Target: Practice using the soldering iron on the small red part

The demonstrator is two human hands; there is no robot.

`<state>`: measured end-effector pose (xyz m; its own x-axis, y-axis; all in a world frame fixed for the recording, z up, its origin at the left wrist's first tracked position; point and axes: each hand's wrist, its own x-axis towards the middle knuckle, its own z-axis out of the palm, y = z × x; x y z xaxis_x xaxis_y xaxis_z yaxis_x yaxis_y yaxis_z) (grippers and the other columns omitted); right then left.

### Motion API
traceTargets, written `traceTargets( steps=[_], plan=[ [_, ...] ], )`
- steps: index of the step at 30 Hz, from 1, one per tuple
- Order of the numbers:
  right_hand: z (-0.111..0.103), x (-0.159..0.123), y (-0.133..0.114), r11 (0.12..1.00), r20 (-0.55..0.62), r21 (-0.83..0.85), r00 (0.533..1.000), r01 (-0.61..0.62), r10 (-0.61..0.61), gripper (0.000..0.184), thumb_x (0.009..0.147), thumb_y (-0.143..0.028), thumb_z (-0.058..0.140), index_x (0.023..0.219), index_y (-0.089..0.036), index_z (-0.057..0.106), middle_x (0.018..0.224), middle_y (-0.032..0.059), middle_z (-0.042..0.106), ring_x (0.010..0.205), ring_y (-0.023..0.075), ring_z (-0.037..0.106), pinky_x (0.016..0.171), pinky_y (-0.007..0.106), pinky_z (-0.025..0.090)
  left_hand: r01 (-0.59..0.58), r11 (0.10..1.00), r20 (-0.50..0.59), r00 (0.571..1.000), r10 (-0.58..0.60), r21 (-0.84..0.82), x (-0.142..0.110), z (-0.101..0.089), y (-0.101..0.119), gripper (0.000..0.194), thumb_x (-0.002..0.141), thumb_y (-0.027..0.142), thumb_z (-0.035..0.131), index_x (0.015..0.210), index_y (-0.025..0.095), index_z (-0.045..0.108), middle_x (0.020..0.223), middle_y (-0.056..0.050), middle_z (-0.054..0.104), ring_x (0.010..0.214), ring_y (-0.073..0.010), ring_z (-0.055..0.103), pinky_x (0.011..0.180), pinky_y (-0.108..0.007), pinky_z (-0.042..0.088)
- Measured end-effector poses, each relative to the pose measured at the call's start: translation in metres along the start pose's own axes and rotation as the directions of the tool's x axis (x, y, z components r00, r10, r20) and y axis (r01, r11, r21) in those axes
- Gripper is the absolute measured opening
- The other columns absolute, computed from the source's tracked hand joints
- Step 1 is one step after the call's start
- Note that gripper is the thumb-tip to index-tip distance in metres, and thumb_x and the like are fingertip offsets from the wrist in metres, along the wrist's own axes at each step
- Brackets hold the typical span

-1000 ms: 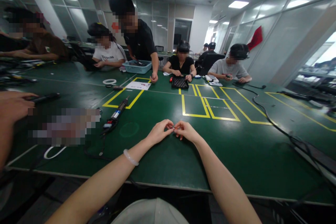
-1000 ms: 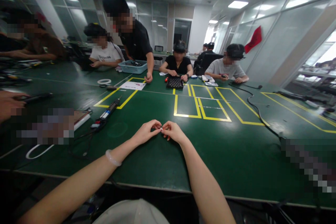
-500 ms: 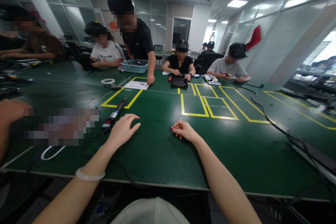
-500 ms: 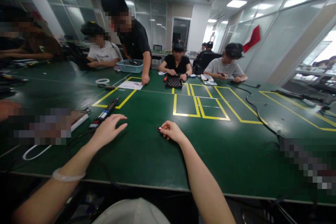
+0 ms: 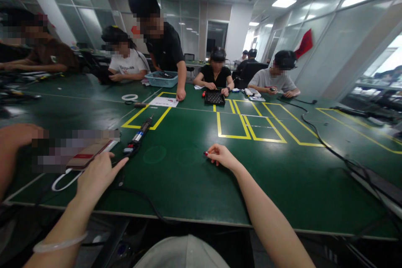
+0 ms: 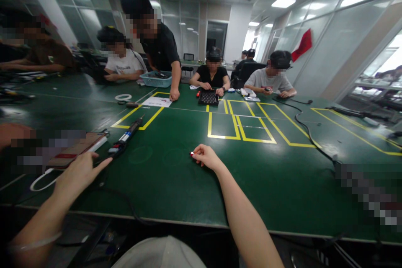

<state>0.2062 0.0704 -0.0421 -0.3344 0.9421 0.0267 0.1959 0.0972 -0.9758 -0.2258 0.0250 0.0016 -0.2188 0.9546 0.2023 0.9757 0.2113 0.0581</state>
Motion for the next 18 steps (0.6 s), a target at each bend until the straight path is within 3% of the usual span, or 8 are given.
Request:
traceTargets(
  steps=[4,10,14,18],
  plan=[
    [0.001,-0.001,-0.001,1.0,-0.004,0.002,1.0,0.0,0.0,0.027,0.073,-0.032,0.07,0.089,-0.015,0.054,0.065,-0.0017,0.058,0.053,0.0097,0.057,0.035,0.015,0.04,-0.055,0.998,0.074,0.996,0.054,0.016,-0.004,-0.001,0.002,0.055,0.09,0.059,0.025,0.088,0.018,0.061,0.102,-0.014,0.065,0.094,-0.0311,0.062,0.08,-0.043,0.048],
    [0.002,-0.002,-0.004,1.0,-0.005,-0.003,1.0,0.002,-0.002,0.028,0.074,-0.032,0.07,0.089,-0.015,0.054,0.064,-0.0017,0.058,0.052,0.0099,0.057,0.035,0.015,0.04,-0.177,0.983,0.086,0.98,0.181,-0.055,0.005,0.005,0.016,0.051,0.092,0.051,0.026,0.098,0.017,0.063,0.121,-0.013,0.061,0.107,-0.0281,0.06,0.087,-0.038,0.047],
    [0.001,-0.002,-0.004,1.0,-0.002,0.003,1.0,0.0,0.0,0.029,0.073,-0.033,0.071,0.089,-0.015,0.054,0.066,-0.0012,0.058,0.053,0.0099,0.058,0.035,0.015,0.04,-0.226,0.969,0.144,0.96,0.239,-0.104,0.01,0.005,0.043,0.052,0.09,0.052,0.028,0.101,0.019,0.065,0.122,-0.013,0.062,0.104,-0.0304,0.062,0.081,-0.039,0.049],
    [0.0,-0.002,-0.002,1.0,0.007,-0.001,1.0,0.008,-0.008,0.029,0.074,-0.033,0.07,0.09,-0.015,0.054,0.066,-0.0009,0.059,0.054,0.0103,0.058,0.036,0.015,0.041,-0.241,0.971,0.168,0.956,0.239,-0.012,0.01,0.0,0.081,0.054,0.091,0.051,0.025,0.103,0.019,0.066,0.111,-0.014,0.066,0.096,-0.0312,0.064,0.075,-0.039,0.05]
  ],
)
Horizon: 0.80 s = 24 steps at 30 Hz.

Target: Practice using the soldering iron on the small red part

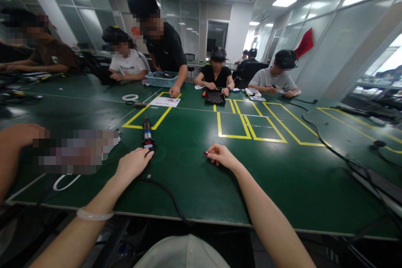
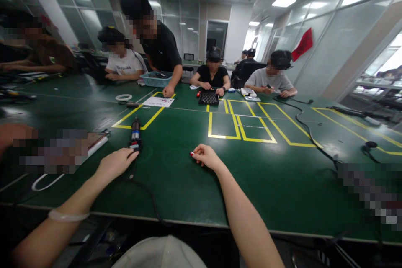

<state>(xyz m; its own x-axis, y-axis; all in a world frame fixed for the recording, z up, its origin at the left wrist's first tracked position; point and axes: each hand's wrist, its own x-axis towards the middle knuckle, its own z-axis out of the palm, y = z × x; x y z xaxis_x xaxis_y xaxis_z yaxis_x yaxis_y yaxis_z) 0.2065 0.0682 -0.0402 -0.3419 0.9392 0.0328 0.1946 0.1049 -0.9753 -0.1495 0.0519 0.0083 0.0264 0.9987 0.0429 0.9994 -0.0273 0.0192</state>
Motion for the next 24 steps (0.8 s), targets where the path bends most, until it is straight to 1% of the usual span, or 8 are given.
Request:
traceTargets(
  steps=[2,6,12,16,18,20,24],
  plan=[
    [0.0,0.0,0.001,1.0,0.001,-0.003,1.0,0.001,-0.001,0.028,0.074,-0.033,0.069,0.09,-0.015,0.054,0.067,-0.0008,0.059,0.054,0.0105,0.058,0.035,0.016,0.041,-0.021,0.998,-0.009,1.0,0.022,0.057,0.002,-0.002,0.017,0.052,0.092,0.049,0.024,0.102,0.019,0.066,0.105,-0.014,0.068,0.092,-0.0301,0.065,0.073,-0.037,0.049],
    [0.0,0.001,0.001,1.0,-0.004,-0.018,1.0,0.014,-0.014,0.027,0.074,-0.033,0.068,0.09,-0.016,0.055,0.071,0.0,0.06,0.054,0.0106,0.058,0.034,0.016,0.041,-0.102,0.987,-0.045,0.993,0.108,0.12,-0.001,-0.001,0.048,0.047,0.095,0.045,0.027,0.099,0.018,0.065,0.096,-0.013,0.068,0.086,-0.0276,0.066,0.07,-0.035,0.049],
    [-0.001,0.001,0.0,0.992,-0.064,-0.119,0.997,0.03,-0.038,0.021,0.073,-0.028,0.068,0.087,-0.016,0.058,0.07,-0.0011,0.058,0.05,0.0074,0.049,0.036,0.016,0.04,-0.235,0.967,-0.063,0.968,0.242,0.099,-0.01,0.002,0.093,0.042,0.096,0.042,0.03,0.1,0.017,0.064,0.095,-0.012,0.067,0.085,-0.0251,0.066,0.071,-0.033,0.048],
    [-0.003,0.001,0.001,0.985,-0.092,-0.171,0.995,0.03,-0.046,0.02,0.073,-0.027,0.067,0.087,-0.016,0.058,0.071,-0.0002,0.059,0.055,0.0097,0.051,0.039,0.017,0.04,-0.331,0.94,-0.078,0.938,0.337,0.082,-0.016,0.002,0.126,0.04,0.096,0.042,0.034,0.1,0.017,0.065,0.094,-0.012,0.068,0.083,-0.0252,0.066,0.072,-0.034,0.047],
    [-0.005,0.002,0.001,0.979,-0.104,-0.203,0.993,0.032,-0.054,0.02,0.073,-0.026,0.067,0.087,-0.016,0.058,0.073,0.0004,0.06,0.057,0.0104,0.052,0.041,0.018,0.039,-0.381,0.922,-0.092,0.918,0.386,0.068,-0.019,0.003,0.14,0.039,0.096,0.041,0.035,0.099,0.016,0.066,0.093,-0.012,0.068,0.083,-0.0253,0.066,0.075,-0.036,0.047],
    [-0.007,0.002,0.0,0.967,-0.123,-0.251,0.989,0.046,-0.079,0.018,0.073,-0.025,0.066,0.087,-0.016,0.059,0.074,0.0006,0.061,0.059,0.0106,0.051,0.046,0.019,0.039,-0.43,0.902,-0.122,0.893,0.433,0.052,-0.02,0.005,0.151,0.038,0.095,0.04,0.037,0.096,0.016,0.066,0.093,-0.012,0.069,0.086,-0.0246,0.066,0.082,-0.038,0.046],
    [-0.01,0.003,-0.001,0.929,-0.14,-0.358,0.978,0.093,-0.152,0.015,0.073,-0.023,0.066,0.085,-0.015,0.06,0.075,0.0009,0.063,0.063,0.0111,0.052,0.056,0.022,0.041,-0.497,0.868,-0.182,0.851,0.492,0.021,-0.024,0.009,0.161,0.035,0.096,0.037,0.038,0.093,0.017,0.067,0.097,-0.01,0.069,0.093,-0.0226,0.065,0.097,-0.041,0.04]
  ],
)
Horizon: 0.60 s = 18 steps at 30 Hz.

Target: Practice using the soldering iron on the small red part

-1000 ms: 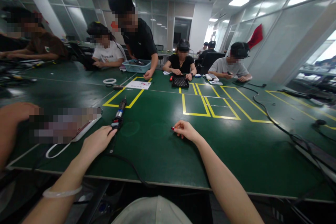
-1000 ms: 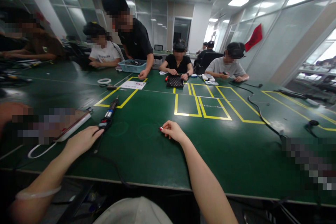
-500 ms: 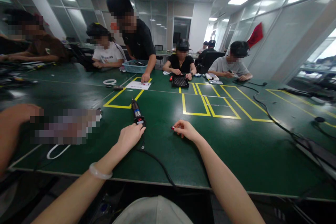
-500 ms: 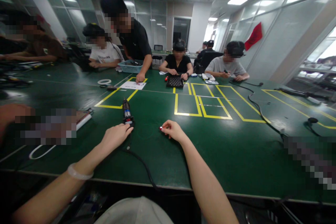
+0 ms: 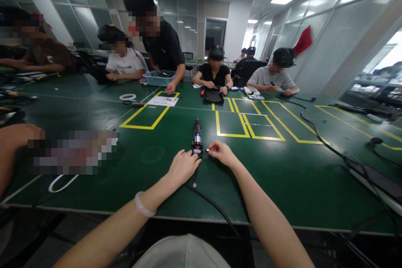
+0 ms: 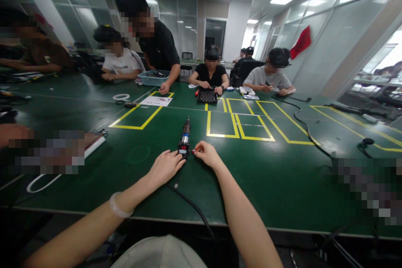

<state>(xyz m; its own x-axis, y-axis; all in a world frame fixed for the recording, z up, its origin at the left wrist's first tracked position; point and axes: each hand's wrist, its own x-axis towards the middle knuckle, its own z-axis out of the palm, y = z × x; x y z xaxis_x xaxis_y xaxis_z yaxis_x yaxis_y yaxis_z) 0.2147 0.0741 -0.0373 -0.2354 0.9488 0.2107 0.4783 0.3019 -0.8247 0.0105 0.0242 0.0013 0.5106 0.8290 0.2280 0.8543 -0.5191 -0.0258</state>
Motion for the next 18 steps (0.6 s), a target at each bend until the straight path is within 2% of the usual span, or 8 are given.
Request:
traceTargets(
  steps=[7,13,18],
  plan=[
    [0.0,0.0,-0.001,0.997,0.0,-0.071,0.999,0.045,-0.045,0.013,0.074,-0.02,0.065,0.086,-0.015,0.061,0.077,0.0008,0.064,0.067,0.0122,0.053,0.064,0.024,0.041,-0.085,0.996,-0.048,0.995,0.084,-0.019,-0.008,0.002,0.002,0.032,0.096,0.036,0.039,0.093,0.018,0.066,0.099,-0.008,0.069,0.094,-0.0195,0.064,0.103,-0.041,0.037],
    [0.003,-0.001,-0.004,0.986,0.028,-0.155,0.998,0.068,-0.064,0.012,0.074,-0.017,0.066,0.085,-0.016,0.061,0.077,0.0001,0.063,0.067,0.0122,0.052,0.065,0.024,0.04,-0.117,0.993,-0.08,0.99,0.114,-0.033,-0.011,0.002,0.001,0.031,0.096,0.035,0.04,0.092,0.018,0.066,0.097,-0.008,0.069,0.093,-0.0198,0.064,0.102,-0.042,0.038],
    [0.006,-0.001,-0.006,0.98,0.004,-0.182,0.996,0.087,-0.087,0.013,0.073,-0.017,0.069,0.086,-0.016,0.064,0.076,0.0001,0.061,0.066,0.0116,0.053,0.064,0.023,0.04,-0.123,0.992,-0.098,0.988,0.119,-0.035,-0.012,0.004,0.0,0.03,0.095,0.035,0.041,0.09,0.018,0.066,0.095,-0.008,0.069,0.093,-0.0198,0.064,0.102,-0.042,0.038]
  ],
)
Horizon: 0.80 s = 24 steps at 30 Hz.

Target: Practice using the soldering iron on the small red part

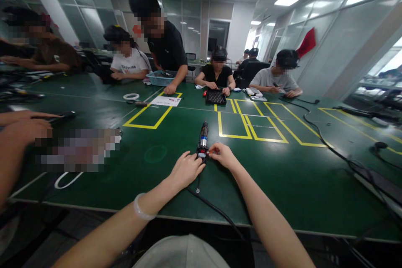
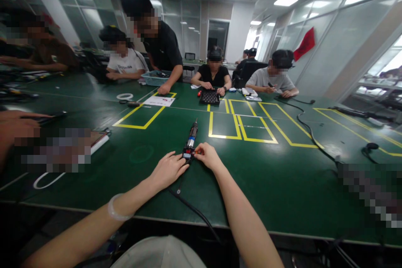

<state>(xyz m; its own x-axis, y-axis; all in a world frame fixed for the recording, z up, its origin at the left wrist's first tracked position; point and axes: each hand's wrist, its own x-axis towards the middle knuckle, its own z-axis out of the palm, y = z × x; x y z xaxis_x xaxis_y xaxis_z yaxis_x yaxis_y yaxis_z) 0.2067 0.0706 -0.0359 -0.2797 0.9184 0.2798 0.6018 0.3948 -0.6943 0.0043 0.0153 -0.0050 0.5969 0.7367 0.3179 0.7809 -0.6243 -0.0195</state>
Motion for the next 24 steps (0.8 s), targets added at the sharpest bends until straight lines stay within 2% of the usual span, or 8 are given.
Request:
traceTargets(
  steps=[4,14,16,18,21,24],
  plan=[
    [0.001,0.0,-0.003,0.996,0.028,0.084,0.999,-0.043,0.041,0.012,0.077,-0.02,0.066,0.088,-0.015,0.065,0.07,-0.0006,0.062,0.062,0.0114,0.054,0.061,0.022,0.042,0.002,1.0,-0.009,1.0,-0.001,0.008,-0.001,0.002,-0.001,0.03,0.095,0.035,0.041,0.092,0.019,0.066,0.097,-0.007,0.069,0.094,-0.0196,0.064,0.102,-0.042,0.038],
    [0.001,-0.002,-0.007,0.988,0.005,0.129,0.996,-0.085,0.085,0.01,0.076,-0.014,0.057,0.083,-0.015,0.065,0.073,0.002,0.067,0.065,0.013,0.059,0.062,0.023,0.044,0.019,0.999,0.007,1.0,-0.019,-0.031,-0.001,-0.005,-0.002,0.038,0.096,0.042,0.036,0.093,0.019,0.066,0.096,-0.008,0.069,0.092,-0.0198,0.064,0.102,-0.041,0.038],
    [0.002,-0.001,-0.006,0.984,0.011,0.152,0.996,-0.09,0.09,0.011,0.075,-0.014,0.058,0.083,-0.016,0.065,0.073,0.0018,0.067,0.064,0.0129,0.058,0.061,0.023,0.044,0.07,0.997,0.014,0.997,-0.069,-0.043,0.0,-0.009,-0.001,0.042,0.095,0.047,0.034,0.089,0.018,0.064,0.089,-0.008,0.069,0.086,-0.0201,0.064,0.096,-0.04,0.041],
    [0.003,0.0,-0.005,0.976,0.014,0.191,0.995,-0.105,0.104,0.011,0.075,-0.014,0.058,0.084,-0.015,0.065,0.072,0.0017,0.067,0.062,0.0126,0.057,0.06,0.023,0.044,0.171,0.984,0.02,0.985,-0.171,-0.046,0.003,-0.012,-0.001,0.045,0.095,0.051,0.031,0.09,0.018,0.061,0.084,-0.008,0.068,0.08,-0.0208,0.064,0.087,-0.038,0.045],
    [0.004,0.001,-0.005,0.962,0.004,0.243,0.992,-0.126,0.129,0.009,0.074,-0.016,0.06,0.083,-0.015,0.063,0.07,0.0011,0.065,0.059,0.012,0.056,0.058,0.023,0.044,0.289,0.955,0.012,0.957,-0.289,-0.07,0.01,-0.013,-0.003,0.049,0.094,0.055,0.028,0.111,0.019,0.057,0.104,-0.011,0.064,0.091,-0.0239,0.063,0.077,-0.036,0.049],
    [0.002,0.001,-0.005,0.962,-0.004,0.24,0.991,-0.127,0.131,0.007,0.073,-0.017,0.061,0.079,-0.015,0.063,0.066,0.0001,0.063,0.057,0.0116,0.055,0.057,0.022,0.044,0.287,0.949,0.055,0.958,-0.282,-0.133,0.023,-0.008,-0.008,0.057,0.091,0.06,0.031,0.138,0.028,0.039,0.138,-0.011,0.046,0.115,-0.0279,0.055,0.079,-0.038,0.05]
  ],
)
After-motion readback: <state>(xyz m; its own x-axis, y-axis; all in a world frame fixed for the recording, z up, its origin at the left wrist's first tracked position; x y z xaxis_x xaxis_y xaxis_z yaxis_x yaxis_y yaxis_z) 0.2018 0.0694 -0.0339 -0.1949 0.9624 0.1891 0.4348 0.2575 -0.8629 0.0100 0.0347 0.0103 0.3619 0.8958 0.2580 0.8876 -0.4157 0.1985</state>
